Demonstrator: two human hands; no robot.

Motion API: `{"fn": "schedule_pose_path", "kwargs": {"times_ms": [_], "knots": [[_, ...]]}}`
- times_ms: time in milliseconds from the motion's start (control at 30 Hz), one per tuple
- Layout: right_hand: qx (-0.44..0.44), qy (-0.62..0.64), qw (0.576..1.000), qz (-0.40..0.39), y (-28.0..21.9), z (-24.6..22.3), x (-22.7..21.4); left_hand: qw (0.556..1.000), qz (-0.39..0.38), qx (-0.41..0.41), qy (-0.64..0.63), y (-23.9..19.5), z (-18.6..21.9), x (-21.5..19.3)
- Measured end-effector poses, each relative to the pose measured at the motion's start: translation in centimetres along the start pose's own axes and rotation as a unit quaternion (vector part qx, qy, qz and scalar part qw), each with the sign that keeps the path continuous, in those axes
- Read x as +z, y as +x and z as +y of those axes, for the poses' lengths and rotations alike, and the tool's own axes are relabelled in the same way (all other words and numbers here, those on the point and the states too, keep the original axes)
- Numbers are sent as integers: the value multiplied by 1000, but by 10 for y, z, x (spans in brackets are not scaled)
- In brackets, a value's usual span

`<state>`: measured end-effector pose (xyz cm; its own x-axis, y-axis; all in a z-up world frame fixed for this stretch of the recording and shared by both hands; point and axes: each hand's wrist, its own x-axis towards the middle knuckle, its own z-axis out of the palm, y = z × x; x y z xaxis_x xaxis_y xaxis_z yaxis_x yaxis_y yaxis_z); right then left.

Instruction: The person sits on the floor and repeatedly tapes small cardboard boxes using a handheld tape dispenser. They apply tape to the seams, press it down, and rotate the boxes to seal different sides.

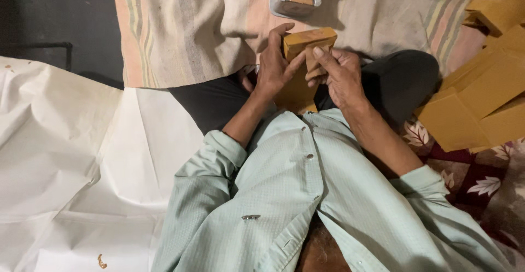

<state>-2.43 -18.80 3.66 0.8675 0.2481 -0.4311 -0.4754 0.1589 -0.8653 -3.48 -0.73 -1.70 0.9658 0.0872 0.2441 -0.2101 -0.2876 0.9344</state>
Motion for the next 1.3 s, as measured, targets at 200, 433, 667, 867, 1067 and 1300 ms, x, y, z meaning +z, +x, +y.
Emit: {"fn": "schedule_pose_path", "kwargs": {"times_ms": [200, 433, 667, 867, 1067, 1300], "knots": [[4, 0, 1000, 28, -20, -5, 4, 998, -29, -43, -33, -20, 4, 7], [51, -21, 995, 79, -18, -3, 0, 999, -34, 17, 15, -29, -8, 15], [113, -33, 989, 86, -18, -6, -7, 991, -54, 105, 57, -32, 2, 8], [106, -47, 991, 64, -26, 2, -4, 968, -221, 54, 111, -15, 25, -18], [88, -62, 994, -3, -29, 9, 0, 946, -291, 50, 131, 7, 38, -41], [58, -15, 998, -22, -26, 20, 2, 934, -336, 29, 114, 18, 30, -44]]}}
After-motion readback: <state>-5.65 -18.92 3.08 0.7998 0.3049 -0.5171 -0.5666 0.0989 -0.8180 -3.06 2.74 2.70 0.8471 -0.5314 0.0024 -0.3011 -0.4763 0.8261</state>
